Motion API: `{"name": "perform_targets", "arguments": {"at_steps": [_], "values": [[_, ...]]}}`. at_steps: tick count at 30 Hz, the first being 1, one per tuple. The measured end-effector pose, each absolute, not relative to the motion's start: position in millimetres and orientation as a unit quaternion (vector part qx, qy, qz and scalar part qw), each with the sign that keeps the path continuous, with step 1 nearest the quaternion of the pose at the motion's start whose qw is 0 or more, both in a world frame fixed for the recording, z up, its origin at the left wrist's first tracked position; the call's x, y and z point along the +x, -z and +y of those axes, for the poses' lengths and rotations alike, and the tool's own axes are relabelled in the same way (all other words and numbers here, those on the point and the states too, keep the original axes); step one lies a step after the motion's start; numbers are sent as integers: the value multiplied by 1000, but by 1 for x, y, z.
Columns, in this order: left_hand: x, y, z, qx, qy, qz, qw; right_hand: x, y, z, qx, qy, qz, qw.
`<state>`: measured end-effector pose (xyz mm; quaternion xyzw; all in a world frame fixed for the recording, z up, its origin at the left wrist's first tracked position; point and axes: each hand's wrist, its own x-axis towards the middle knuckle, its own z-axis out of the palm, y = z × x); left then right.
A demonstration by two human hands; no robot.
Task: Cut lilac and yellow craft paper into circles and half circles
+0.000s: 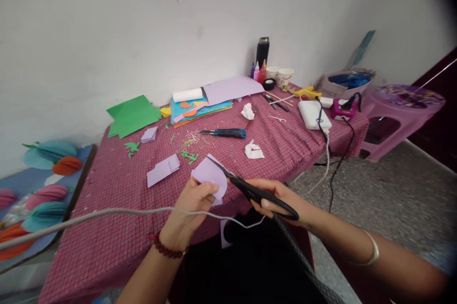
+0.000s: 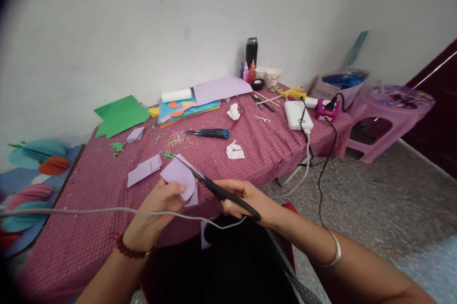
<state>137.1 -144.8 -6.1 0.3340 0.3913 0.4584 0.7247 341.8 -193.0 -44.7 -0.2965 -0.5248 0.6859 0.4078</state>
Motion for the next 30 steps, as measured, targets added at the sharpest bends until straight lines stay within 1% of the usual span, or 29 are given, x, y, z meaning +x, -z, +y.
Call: {"name": "perform_targets", "arguments": {"at_steps": [7, 14, 23, 30], "values": [[128, 11, -142, 350, -428, 387, 738, 346, 44, -191, -319, -685, -529, 387], [121, 12, -142, 364, -402, 362, 758, 355, 47, -189, -306, -691, -547, 358], [116, 12, -141, 347, -365, 362, 785, 364, 40, -188, -324, -689, -560, 326], [111, 14, -139, 394, -335, 358, 777, 369, 42, -188, -311, -697, -562, 320]]}}
